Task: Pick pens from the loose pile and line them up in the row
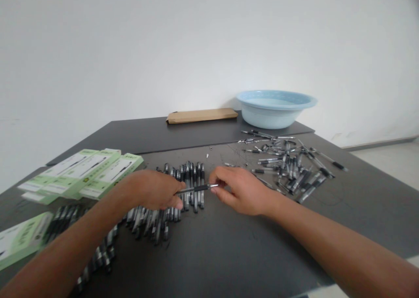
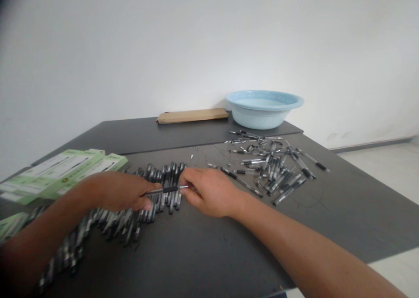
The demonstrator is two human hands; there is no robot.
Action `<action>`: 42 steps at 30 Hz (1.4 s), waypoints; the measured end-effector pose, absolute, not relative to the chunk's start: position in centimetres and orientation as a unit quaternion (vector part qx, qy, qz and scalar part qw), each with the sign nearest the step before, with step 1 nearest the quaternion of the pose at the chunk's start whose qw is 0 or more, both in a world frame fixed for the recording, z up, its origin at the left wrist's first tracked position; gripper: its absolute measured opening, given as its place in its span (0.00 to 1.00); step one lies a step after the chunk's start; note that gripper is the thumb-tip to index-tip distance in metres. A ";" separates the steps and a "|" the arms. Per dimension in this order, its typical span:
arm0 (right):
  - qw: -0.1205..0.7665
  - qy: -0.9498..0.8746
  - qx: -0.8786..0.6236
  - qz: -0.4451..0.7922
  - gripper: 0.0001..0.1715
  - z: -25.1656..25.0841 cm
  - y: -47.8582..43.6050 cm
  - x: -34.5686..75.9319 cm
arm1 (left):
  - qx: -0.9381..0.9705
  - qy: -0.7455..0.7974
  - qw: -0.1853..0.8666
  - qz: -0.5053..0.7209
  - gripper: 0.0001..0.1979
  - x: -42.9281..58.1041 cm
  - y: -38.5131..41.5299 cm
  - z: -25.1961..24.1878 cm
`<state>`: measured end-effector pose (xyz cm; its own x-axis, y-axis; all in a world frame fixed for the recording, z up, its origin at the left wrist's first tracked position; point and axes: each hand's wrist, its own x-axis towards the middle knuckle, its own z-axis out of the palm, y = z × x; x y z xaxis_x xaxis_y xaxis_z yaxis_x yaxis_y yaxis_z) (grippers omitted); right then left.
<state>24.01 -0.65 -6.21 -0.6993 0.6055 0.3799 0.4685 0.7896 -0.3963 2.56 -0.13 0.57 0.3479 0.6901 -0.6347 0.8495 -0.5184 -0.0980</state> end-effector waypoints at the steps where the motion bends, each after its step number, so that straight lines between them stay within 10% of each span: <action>1: 0.250 -0.912 -0.295 0.135 0.03 -6.2 -0.6 24.0 | 0.812 0.473 0.125 -0.318 0.16 2.6 -0.1 0.6; 42: 0.206 -0.942 -0.255 0.074 0.17 -6.5 -0.4 24.0 | 0.818 0.470 0.118 -0.309 0.22 2.0 -0.5 0.1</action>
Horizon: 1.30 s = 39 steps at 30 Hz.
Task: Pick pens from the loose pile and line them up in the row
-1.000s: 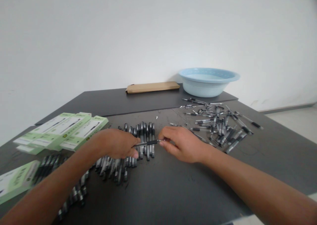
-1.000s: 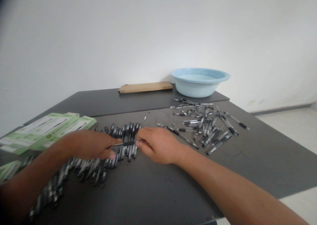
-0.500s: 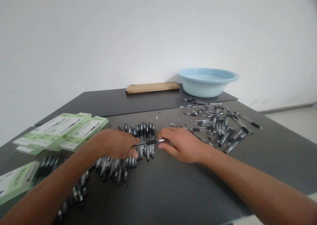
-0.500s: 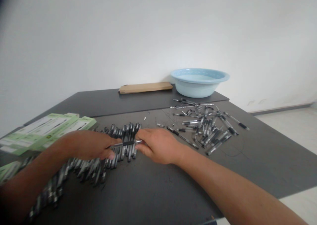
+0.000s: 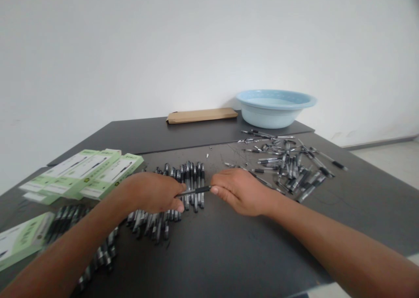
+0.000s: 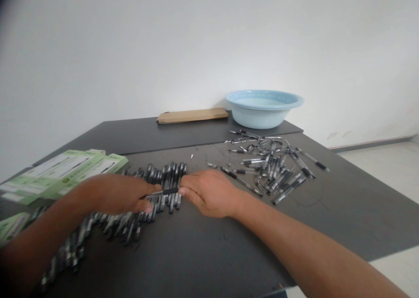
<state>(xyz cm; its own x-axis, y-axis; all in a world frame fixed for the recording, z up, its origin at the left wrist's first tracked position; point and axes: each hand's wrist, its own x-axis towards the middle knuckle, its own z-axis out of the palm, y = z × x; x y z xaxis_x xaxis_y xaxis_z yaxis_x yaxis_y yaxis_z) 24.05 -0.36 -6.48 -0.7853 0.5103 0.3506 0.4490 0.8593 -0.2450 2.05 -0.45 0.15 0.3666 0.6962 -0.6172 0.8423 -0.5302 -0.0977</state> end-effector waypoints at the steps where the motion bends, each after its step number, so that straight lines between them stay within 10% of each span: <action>1: 0.204 -0.942 -0.255 0.079 0.17 -6.5 -0.3 24.1 | 0.818 0.472 0.117 -0.308 0.22 2.0 -0.5 0.1; 14: 0.234 -0.941 -0.244 0.024 0.16 -6.1 -0.8 24.2 | 0.823 0.474 0.125 -0.286 0.22 1.8 -0.9 0.6; 39: 0.324 -0.849 -0.287 0.304 0.06 -7.6 -0.7 23.1 | 0.821 0.500 0.108 -0.254 0.29 1.1 -1.9 0.2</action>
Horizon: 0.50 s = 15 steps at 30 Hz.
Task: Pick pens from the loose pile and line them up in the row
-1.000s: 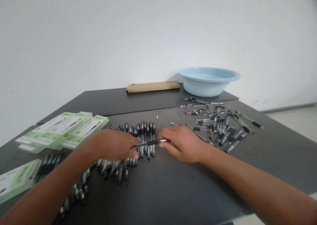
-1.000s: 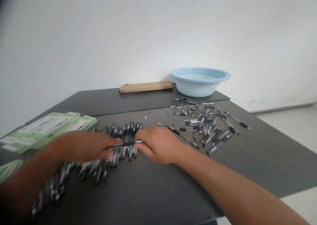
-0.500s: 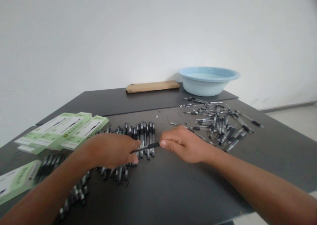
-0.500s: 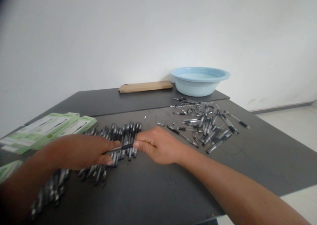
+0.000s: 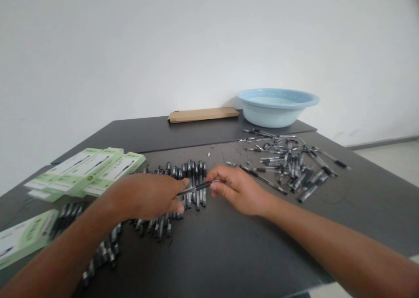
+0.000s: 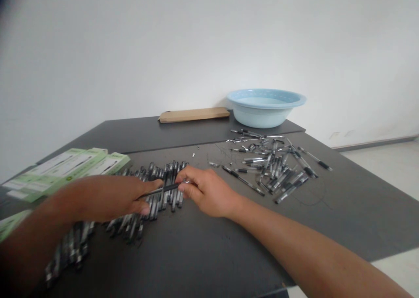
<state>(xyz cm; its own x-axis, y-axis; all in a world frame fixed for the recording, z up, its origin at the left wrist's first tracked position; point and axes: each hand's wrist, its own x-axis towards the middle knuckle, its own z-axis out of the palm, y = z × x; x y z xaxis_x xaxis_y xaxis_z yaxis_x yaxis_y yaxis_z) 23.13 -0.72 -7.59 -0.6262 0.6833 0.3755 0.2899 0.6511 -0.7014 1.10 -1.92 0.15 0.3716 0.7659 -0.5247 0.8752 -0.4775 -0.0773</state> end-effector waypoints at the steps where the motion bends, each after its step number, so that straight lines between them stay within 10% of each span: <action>1: 0.319 -0.853 -0.287 0.297 0.05 -7.6 -0.7 23.1 | 0.821 0.499 0.113 -0.253 0.29 1.2 -1.9 0.2; 15: 0.333 -0.816 -0.319 0.348 0.07 -8.5 2.2 24.5 | 0.824 0.501 0.132 -0.231 0.42 -0.3 -2.1 2.8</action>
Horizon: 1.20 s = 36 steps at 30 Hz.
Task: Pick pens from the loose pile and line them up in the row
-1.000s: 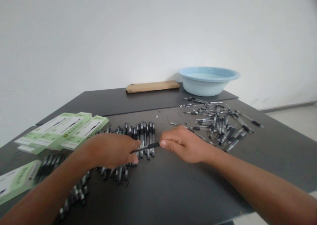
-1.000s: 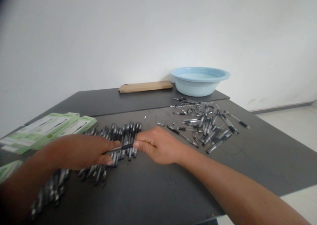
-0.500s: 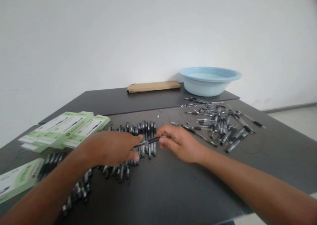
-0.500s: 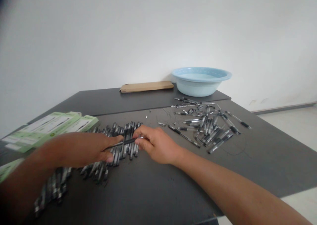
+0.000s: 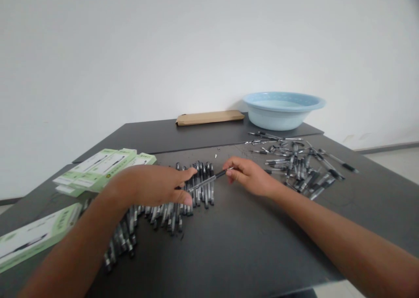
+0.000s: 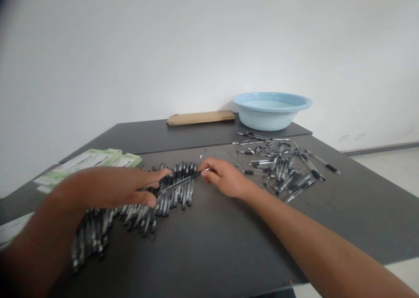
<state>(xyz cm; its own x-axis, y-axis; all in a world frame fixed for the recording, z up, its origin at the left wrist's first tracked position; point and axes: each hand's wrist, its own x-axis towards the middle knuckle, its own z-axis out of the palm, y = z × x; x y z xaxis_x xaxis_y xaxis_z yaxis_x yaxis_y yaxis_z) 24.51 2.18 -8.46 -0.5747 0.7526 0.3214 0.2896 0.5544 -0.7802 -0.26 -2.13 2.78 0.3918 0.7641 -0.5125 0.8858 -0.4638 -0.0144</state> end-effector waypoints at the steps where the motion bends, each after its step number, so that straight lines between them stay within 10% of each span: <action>1: 0.365 -0.782 -0.320 0.390 0.08 -8.6 2.5 24.4 | 0.822 0.499 0.134 -0.239 0.42 -0.2 -2.1 2.8; 7: 0.518 -0.582 -0.328 0.534 0.15 -8.1 3.7 22.5 | 0.839 0.471 0.157 -0.221 0.43 -0.2 -2.5 3.6; 25: 0.165 -0.777 -0.508 0.333 0.24 -6.5 8.4 13.5 | 0.846 0.452 0.124 -0.253 0.41 1.1 -3.3 3.4; 36: 0.293 -0.748 -0.549 0.228 0.20 -5.6 7.3 21.6 | 0.839 0.466 0.136 -0.246 0.40 0.4 -2.6 2.7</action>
